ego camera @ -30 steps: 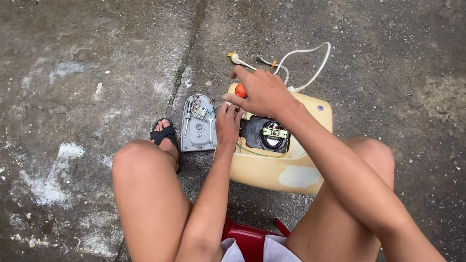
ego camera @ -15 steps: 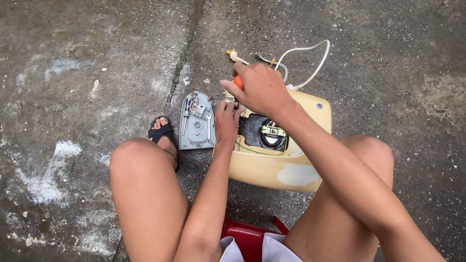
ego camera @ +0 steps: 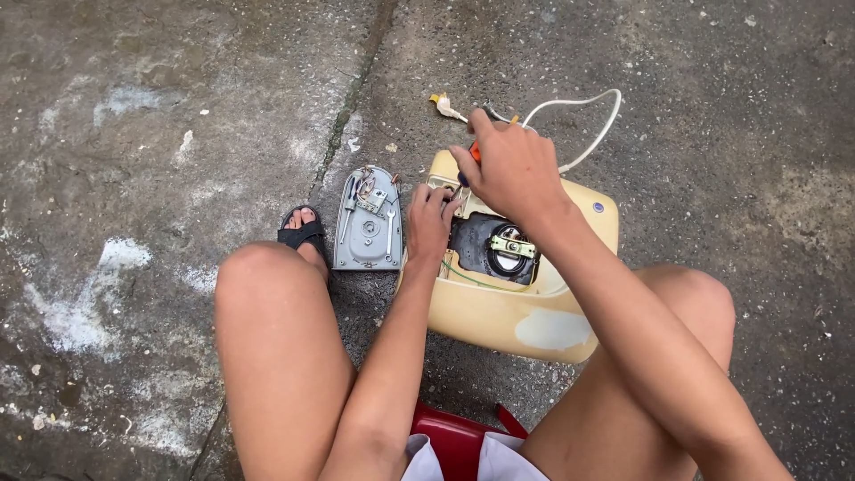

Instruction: The person is disassembling a water heater's heating element by removing screws and disconnecting wires with a screwdriver.

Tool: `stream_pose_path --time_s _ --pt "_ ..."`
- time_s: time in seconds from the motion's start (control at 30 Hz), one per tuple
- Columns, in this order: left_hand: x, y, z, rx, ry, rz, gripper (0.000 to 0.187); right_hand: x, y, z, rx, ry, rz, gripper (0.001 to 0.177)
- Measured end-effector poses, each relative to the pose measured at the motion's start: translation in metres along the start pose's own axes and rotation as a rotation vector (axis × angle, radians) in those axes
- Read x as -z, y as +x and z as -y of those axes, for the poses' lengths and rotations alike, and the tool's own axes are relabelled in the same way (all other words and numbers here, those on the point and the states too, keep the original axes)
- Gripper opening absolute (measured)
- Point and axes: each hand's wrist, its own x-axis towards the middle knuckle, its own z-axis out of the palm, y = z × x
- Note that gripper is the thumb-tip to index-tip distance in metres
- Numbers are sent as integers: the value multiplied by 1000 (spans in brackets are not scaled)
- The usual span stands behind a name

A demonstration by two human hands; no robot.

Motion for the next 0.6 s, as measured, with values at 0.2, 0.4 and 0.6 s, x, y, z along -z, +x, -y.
stream_pose_path --time_s 0.2,0.4,0.6 --pt "3 0 -6 10 9 21 23 16 -6 1 29 234 100 60" --pt "0 -1 -6 23 15 22 26 16 -7 5 -126 41 100 53" --pt "-1 -1 -6 26 -7 25 24 25 -9 1 -26 121 161 57"
